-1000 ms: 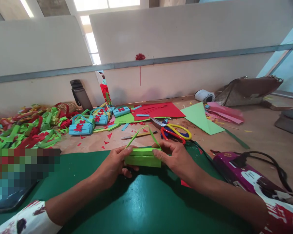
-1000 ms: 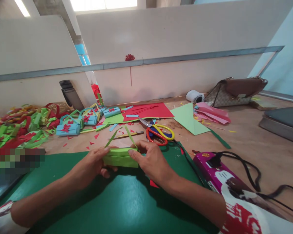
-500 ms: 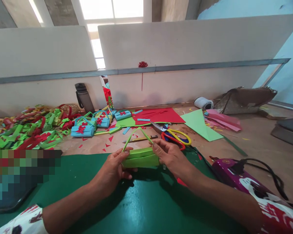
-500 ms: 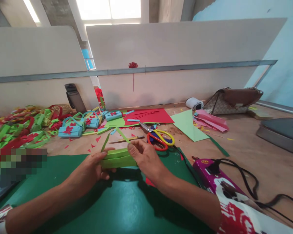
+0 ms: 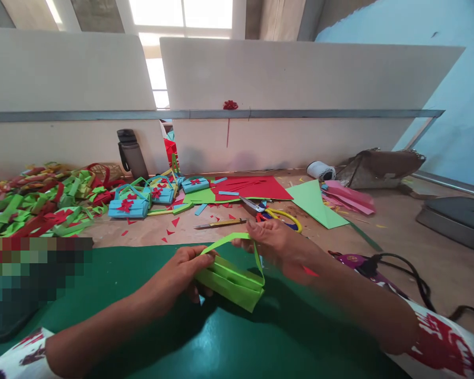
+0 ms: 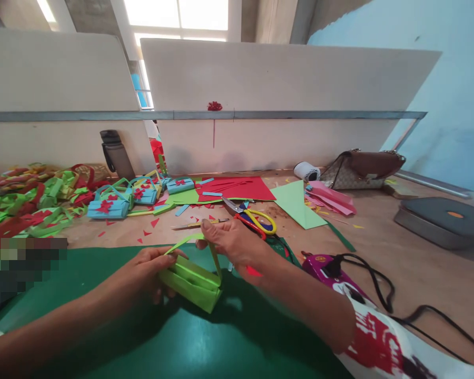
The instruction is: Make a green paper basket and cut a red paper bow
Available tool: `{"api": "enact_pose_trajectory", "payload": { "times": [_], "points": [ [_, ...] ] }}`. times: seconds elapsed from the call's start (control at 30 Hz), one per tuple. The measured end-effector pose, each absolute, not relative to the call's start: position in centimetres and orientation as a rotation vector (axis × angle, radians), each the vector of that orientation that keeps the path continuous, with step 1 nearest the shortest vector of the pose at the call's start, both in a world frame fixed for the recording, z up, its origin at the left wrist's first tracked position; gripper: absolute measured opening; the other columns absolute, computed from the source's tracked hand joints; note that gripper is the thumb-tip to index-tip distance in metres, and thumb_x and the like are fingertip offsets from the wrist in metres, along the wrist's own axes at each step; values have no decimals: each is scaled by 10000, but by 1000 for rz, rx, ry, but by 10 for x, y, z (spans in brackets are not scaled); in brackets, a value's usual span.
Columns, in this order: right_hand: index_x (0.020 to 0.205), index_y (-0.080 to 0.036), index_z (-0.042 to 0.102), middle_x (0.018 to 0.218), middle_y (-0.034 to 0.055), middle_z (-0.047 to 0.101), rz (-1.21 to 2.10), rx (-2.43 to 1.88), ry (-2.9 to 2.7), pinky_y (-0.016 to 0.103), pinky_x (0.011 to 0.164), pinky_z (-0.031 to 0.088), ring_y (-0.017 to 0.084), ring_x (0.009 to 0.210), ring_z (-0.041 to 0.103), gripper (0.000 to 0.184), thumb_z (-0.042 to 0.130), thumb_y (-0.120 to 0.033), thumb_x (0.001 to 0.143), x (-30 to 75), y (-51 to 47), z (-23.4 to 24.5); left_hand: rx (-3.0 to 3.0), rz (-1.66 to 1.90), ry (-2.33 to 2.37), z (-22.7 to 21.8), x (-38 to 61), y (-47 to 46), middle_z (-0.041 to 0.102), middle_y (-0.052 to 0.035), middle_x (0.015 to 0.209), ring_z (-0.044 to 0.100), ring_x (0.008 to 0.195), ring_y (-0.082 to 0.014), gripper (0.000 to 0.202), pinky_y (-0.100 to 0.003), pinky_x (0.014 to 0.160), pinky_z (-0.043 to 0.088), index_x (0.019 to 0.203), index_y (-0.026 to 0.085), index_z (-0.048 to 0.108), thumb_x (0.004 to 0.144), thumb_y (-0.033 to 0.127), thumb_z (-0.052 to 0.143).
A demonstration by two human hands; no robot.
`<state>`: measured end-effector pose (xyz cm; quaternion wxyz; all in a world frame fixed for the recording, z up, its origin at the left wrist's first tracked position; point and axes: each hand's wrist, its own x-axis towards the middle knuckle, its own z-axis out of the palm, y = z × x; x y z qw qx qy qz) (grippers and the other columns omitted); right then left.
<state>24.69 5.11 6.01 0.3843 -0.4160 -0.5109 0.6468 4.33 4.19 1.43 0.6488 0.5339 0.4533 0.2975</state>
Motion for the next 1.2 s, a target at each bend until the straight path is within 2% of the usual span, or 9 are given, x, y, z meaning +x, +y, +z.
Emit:
{"api": "enact_pose_trajectory", "payload": {
  "times": [0.23, 0.47, 0.6, 0.7, 0.83, 0.97, 1.03, 1.1, 1.2],
  "points": [
    [596, -152, 618, 693, 18, 615, 1713, -1077, -1259, 291, 711, 346, 146, 715, 519, 388, 792, -493, 531, 246, 44, 63, 1214, 554, 1010, 16, 49, 39, 622, -30, 649, 566, 504, -111, 315, -150, 375, 382, 948, 133, 568, 818, 414, 512],
    [574, -158, 605, 639, -3, 596, 1642, -1076, -1242, 277, 669, 344, 133, 663, 506, 404, 796, -509, 513, 241, 45, 53, 1202, 548, 998, 13, 50, 36, 635, -35, 688, 586, 518, -115, 304, -146, 366, 393, 969, 137, 567, 824, 399, 513],
    [685, -163, 640, 681, 16, 615, 1550, -1096, -1240, 286, 621, 394, 141, 621, 532, 411, 664, -573, 672, 237, 52, 47, 1050, 614, 981, 12, 49, 41, 635, -52, 710, 590, 522, -123, 306, -161, 371, 410, 930, 127, 575, 824, 407, 514],
    [879, -191, 628, 847, 45, 652, 1413, -1115, -1231, 316, 719, 439, 186, 802, 599, 397, 523, -565, 797, 239, 60, 43, 885, 735, 994, 15, 46, 51, 641, -80, 783, 598, 543, -129, 293, -184, 395, 442, 964, 110, 565, 852, 361, 463],
    [1002, -188, 574, 962, 78, 646, 1239, -1171, -1293, 380, 854, 428, 229, 977, 590, 425, 475, -559, 820, 241, 69, 34, 748, 875, 1036, 19, 39, 66, 645, -80, 845, 627, 580, -146, 287, -218, 446, 493, 1079, 122, 518, 869, 302, 442],
    [1060, -164, 546, 1130, 123, 594, 1152, -1190, -1442, 431, 907, 428, 252, 1036, 572, 402, 579, -440, 771, 239, 67, 31, 702, 873, 1011, 20, 35, 71, 647, -76, 835, 649, 595, -168, 288, -236, 466, 517, 1098, 127, 509, 886, 299, 418],
    [1149, -183, 520, 1243, 110, 531, 922, -1200, -1644, 445, 997, 359, 252, 1151, 494, 438, 632, -298, 742, 238, 63, 32, 684, 858, 983, 20, 34, 71, 650, -81, 867, 658, 602, -176, 290, -235, 458, 517, 1095, 132, 512, 894, 309, 400],
    [1264, -196, 446, 1315, 100, 477, 499, -1191, -1923, 446, 1057, 291, 249, 1242, 401, 591, 659, -187, 713, 237, 58, 33, 673, 847, 971, 20, 33, 71, 651, -82, 893, 664, 604, -185, 298, -236, 448, 516, 1097, 139, 513, 897, 325, 394],
    [1345, -147, 353, 1366, 152, 414, -74, -1163, -2202, 457, 1058, 302, 289, 1285, 337, 790, 727, -137, 650, 236, 54, 30, 679, 824, 985, 19, 33, 69, 652, -73, 903, 668, 598, -189, 300, -232, 429, 511, 1099, 155, 515, 893, 341, 401]
  ]
}}
